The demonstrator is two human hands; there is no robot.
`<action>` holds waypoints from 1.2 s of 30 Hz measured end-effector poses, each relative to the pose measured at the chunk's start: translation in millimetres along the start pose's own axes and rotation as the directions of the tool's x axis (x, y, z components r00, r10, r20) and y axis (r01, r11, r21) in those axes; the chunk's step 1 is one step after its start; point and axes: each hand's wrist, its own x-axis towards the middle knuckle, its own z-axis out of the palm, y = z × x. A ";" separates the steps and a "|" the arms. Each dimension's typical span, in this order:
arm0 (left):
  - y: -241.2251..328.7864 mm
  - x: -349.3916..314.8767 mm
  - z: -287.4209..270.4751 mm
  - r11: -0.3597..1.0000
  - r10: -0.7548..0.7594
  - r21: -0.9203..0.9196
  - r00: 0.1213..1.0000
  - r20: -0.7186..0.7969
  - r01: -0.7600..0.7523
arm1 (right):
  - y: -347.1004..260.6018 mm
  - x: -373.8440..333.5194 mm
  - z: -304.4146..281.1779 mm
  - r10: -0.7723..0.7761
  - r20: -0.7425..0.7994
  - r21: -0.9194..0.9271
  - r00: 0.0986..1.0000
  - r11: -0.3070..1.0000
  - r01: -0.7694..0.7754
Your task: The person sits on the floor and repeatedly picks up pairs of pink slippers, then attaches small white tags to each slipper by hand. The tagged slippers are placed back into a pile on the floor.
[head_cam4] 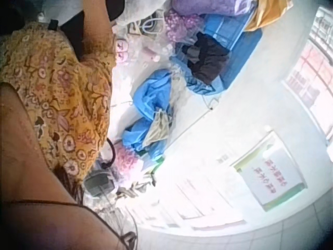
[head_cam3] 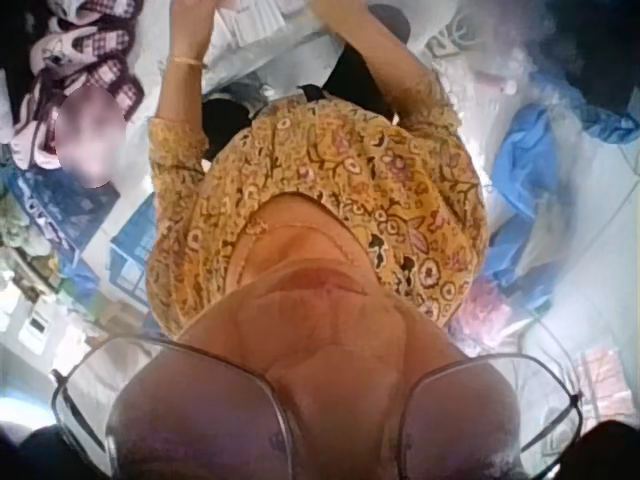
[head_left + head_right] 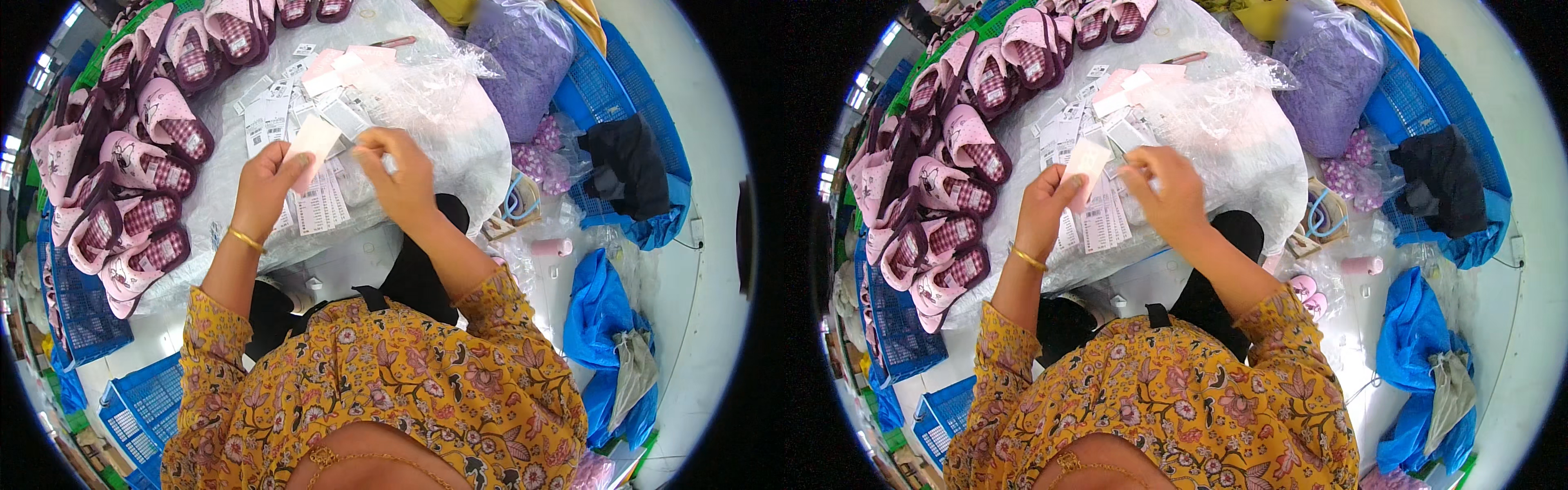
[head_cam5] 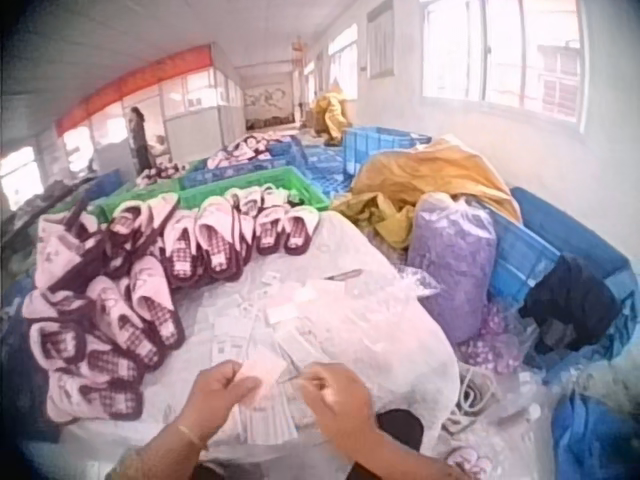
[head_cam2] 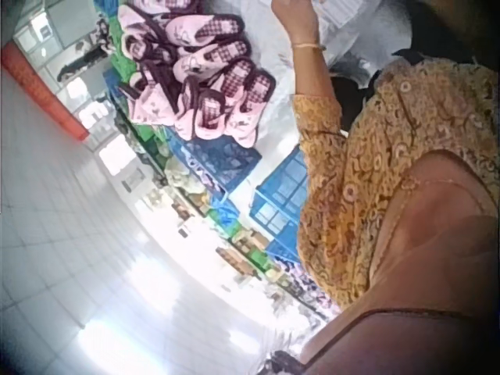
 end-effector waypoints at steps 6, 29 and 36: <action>14.9 52.5 31.0 0.988 0.095 0.127 0.995 -0.031 -0.090 | 38.9 -17.5 -68.0 -0.061 -0.064 -0.437 0.996 0.899 0.027; -16.2 163.9 140.4 0.989 -0.073 -0.105 0.954 0.292 0.108 | 66.7 6.4 -67.9 -0.223 0.170 -0.470 0.960 0.837 0.278; -36.8 170.5 140.4 0.994 0.015 0.101 0.978 0.206 -0.036 | -6.4 -37.8 -73.7 0.082 0.390 -0.069 0.917 0.996 -0.060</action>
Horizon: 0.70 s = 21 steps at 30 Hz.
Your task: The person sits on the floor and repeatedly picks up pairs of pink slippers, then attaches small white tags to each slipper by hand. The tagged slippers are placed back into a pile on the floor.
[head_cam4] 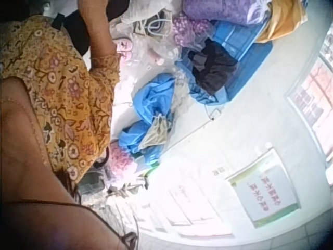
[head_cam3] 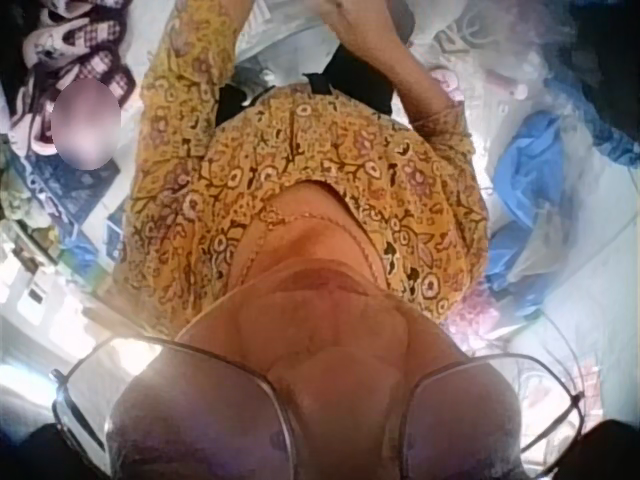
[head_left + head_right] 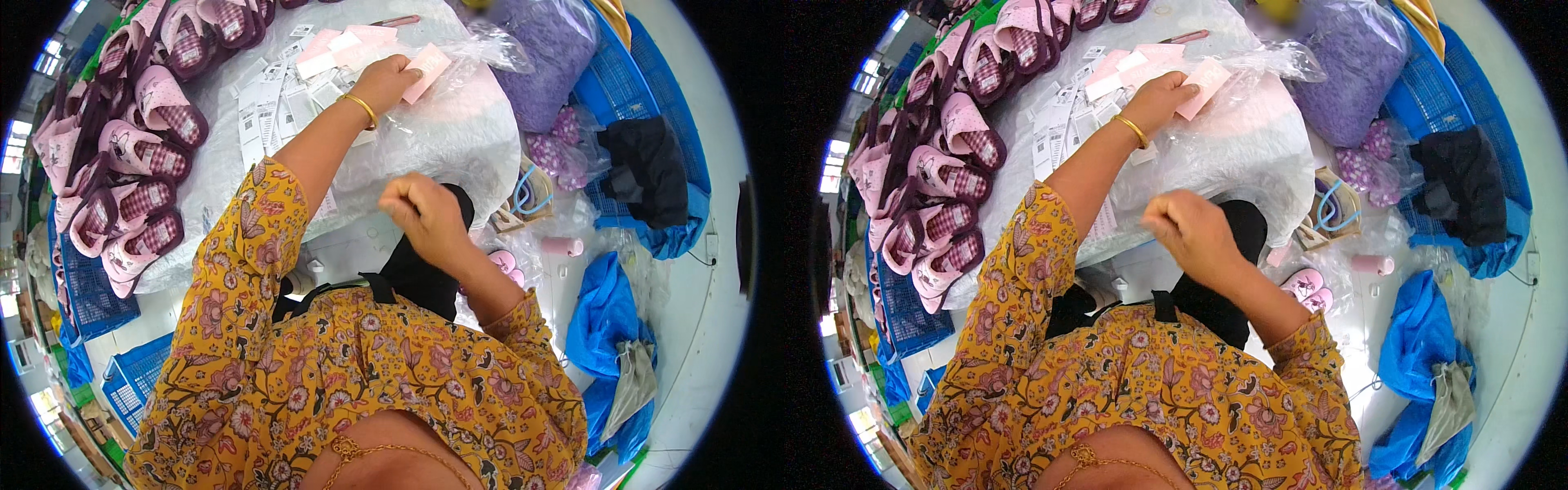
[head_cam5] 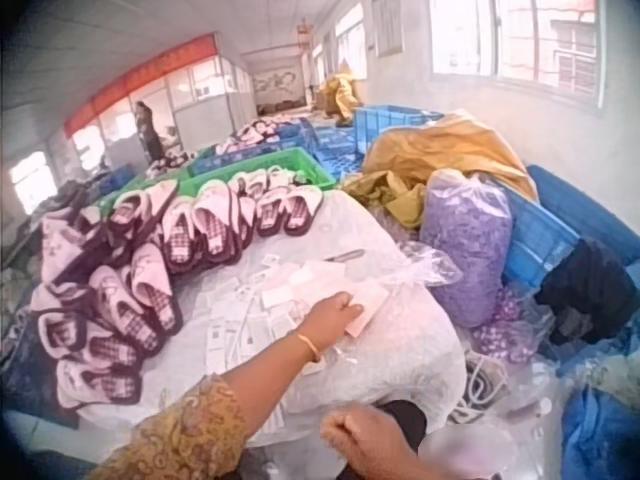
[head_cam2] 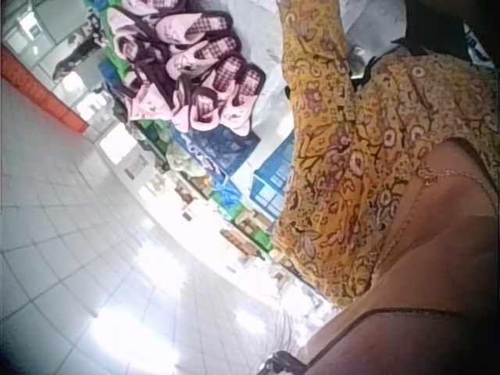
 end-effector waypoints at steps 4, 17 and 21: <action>27.5 -15.0 4.8 0.960 0.041 0.279 0.997 -0.059 -0.023 | -24.1 -20.6 10.8 -0.097 0.170 0.194 0.981 0.979 0.063; 16.3 -16.8 -8.2 0.990 0.139 -0.001 0.985 -0.106 -0.140 | -41.2 -44.5 0.0 0.146 0.058 0.221 0.988 0.963 -0.156; 63.4 -81.2 -31.5 0.895 0.159 -0.396 0.977 -0.143 -0.204 | -23.0 -47.9 -11.6 0.260 -0.264 0.408 0.929 0.903 -0.136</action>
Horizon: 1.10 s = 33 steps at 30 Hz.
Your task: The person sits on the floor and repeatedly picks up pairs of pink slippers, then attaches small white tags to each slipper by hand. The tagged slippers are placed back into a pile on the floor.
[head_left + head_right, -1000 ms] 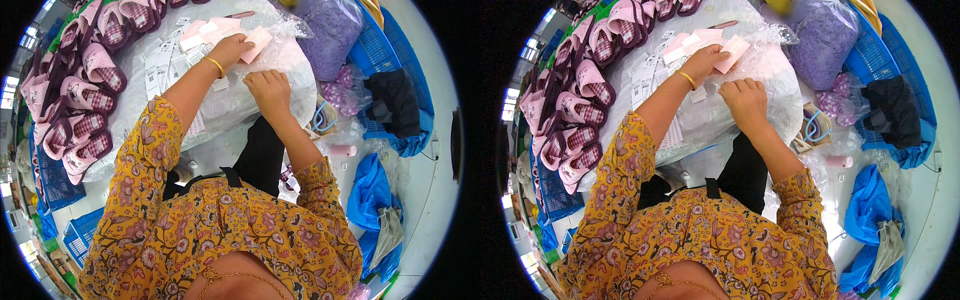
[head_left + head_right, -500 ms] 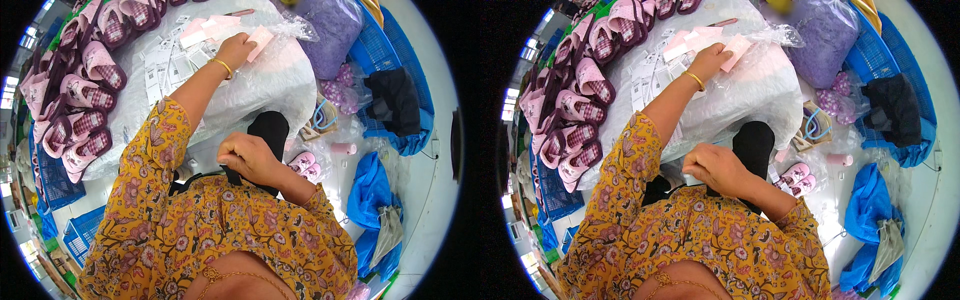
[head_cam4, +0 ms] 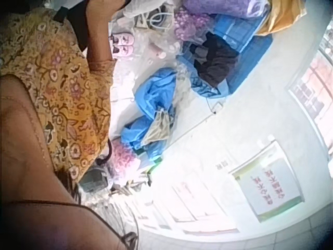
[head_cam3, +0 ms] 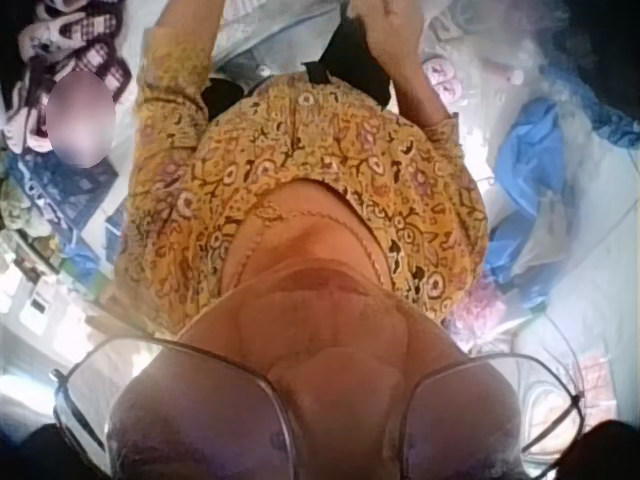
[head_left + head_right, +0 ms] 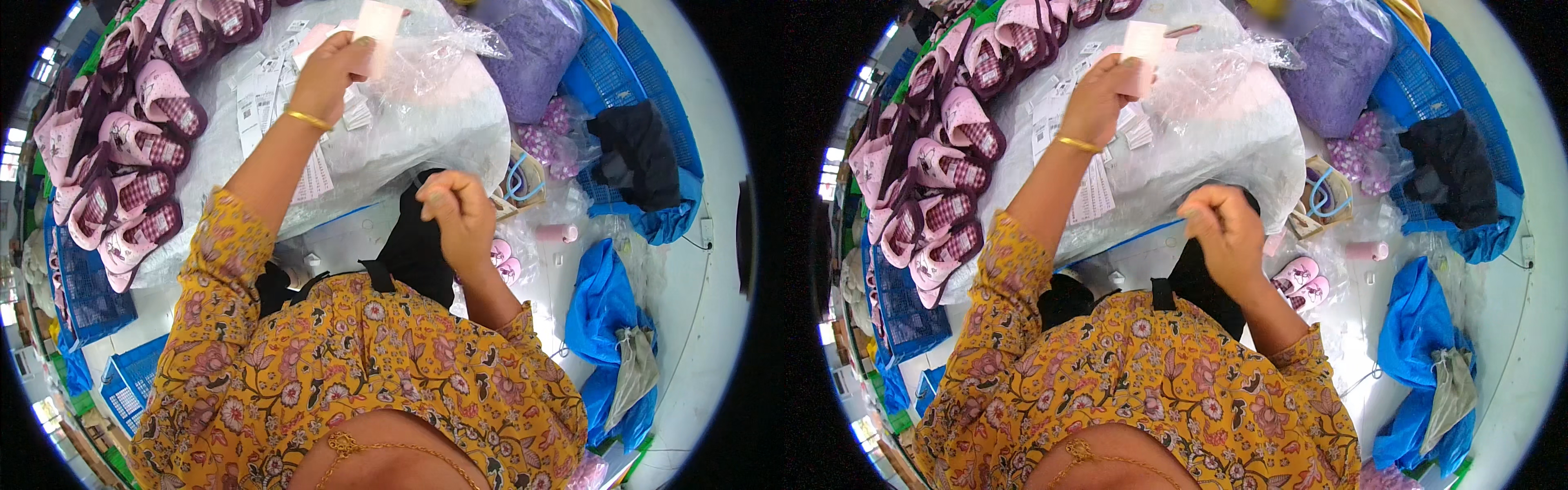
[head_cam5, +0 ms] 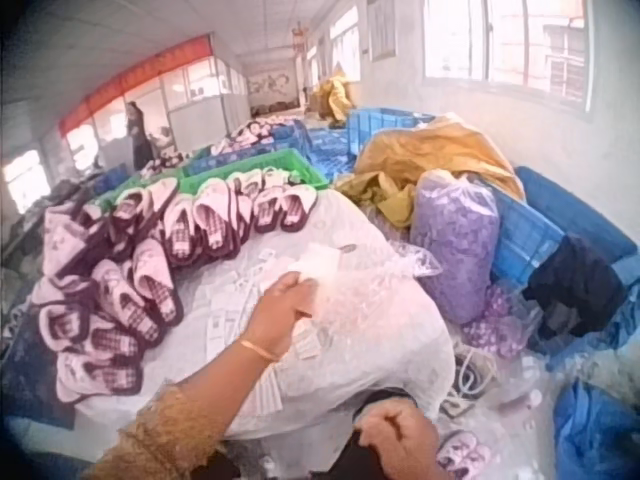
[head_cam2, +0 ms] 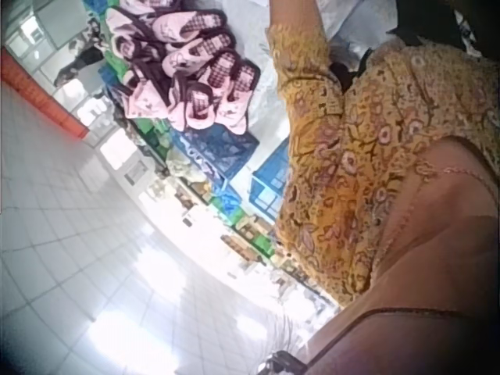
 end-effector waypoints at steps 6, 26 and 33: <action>2.6 -109.8 -30.4 0.765 -0.361 -0.319 0.782 0.508 0.560 | 12.3 9.8 2.3 -0.100 -0.131 0.007 0.986 0.995 0.102; -4.5 -168.5 -27.0 0.936 -0.352 0.157 0.871 0.343 0.316 | 29.5 -8.5 5.5 0.332 0.274 0.125 0.903 0.918 -0.376; -11.0 -177.9 -28.9 0.921 -0.334 0.332 0.849 0.410 0.203 | 37.8 4.5 25.0 0.411 0.233 0.296 0.881 0.833 -0.467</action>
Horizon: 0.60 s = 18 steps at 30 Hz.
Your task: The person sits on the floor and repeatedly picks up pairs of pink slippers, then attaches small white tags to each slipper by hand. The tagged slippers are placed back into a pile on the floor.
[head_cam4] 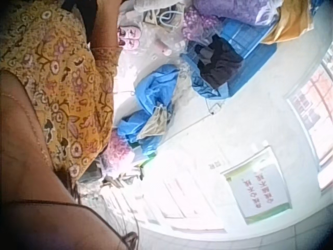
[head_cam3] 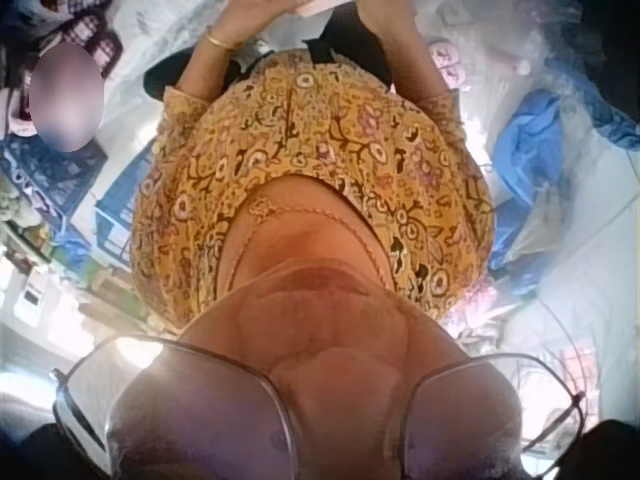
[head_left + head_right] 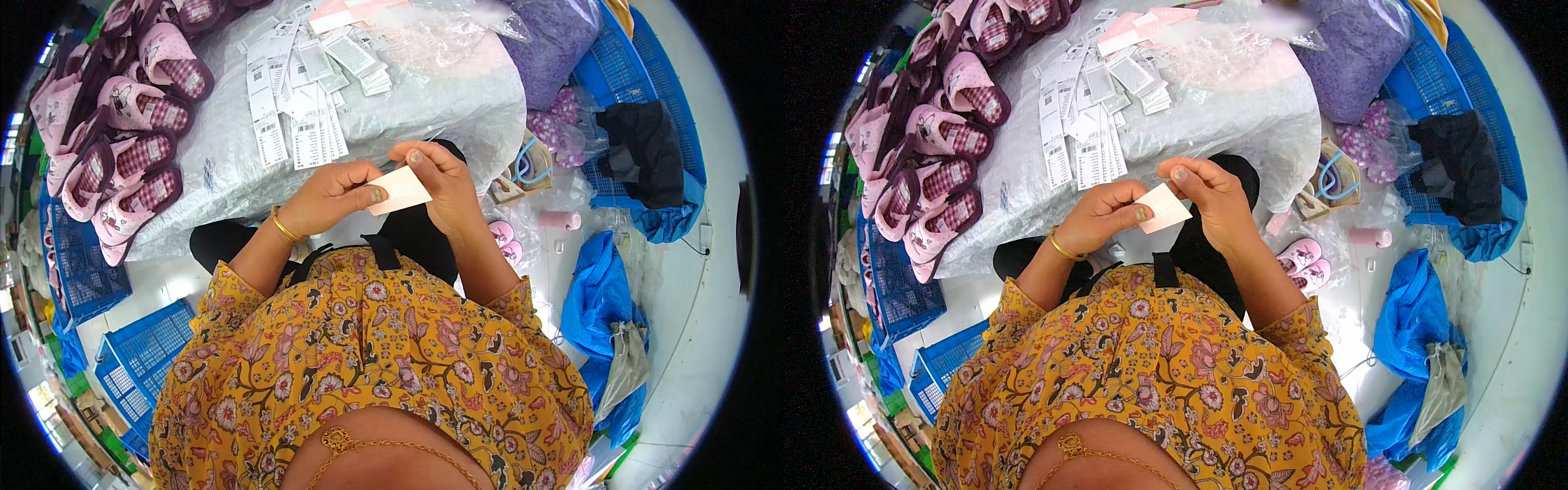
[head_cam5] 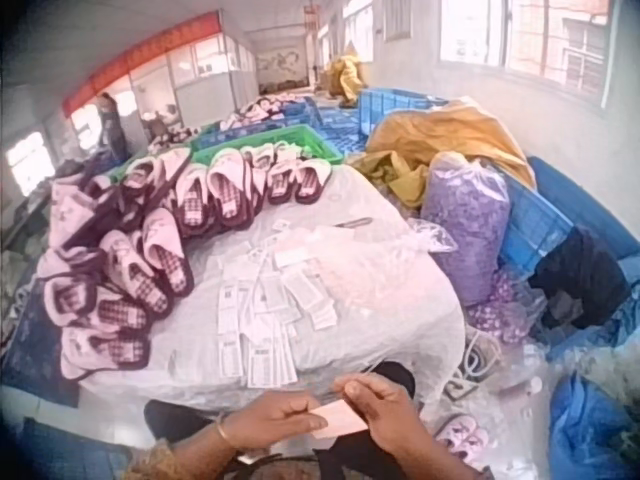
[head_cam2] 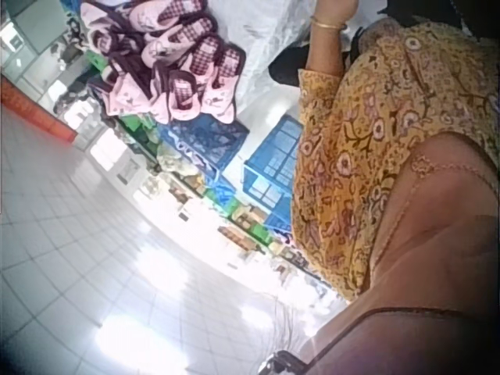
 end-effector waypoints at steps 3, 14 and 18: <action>-1.2 -2.2 0.8 0.999 -0.006 0.033 1.000 -0.027 0.006 | 9.1 2.7 0.3 0.004 -0.044 0.152 0.999 0.988 0.002; -13.3 -1.4 3.5 0.995 -0.066 -0.083 0.988 -0.141 0.055 | 9.9 9.5 6.2 0.010 -0.284 0.420 0.959 0.900 0.115; -10.7 5.2 4.7 0.991 -0.089 -0.114 0.974 -0.210 0.066 | 10.7 5.9 -7.8 -0.096 -0.184 0.462 0.978 0.870 0.172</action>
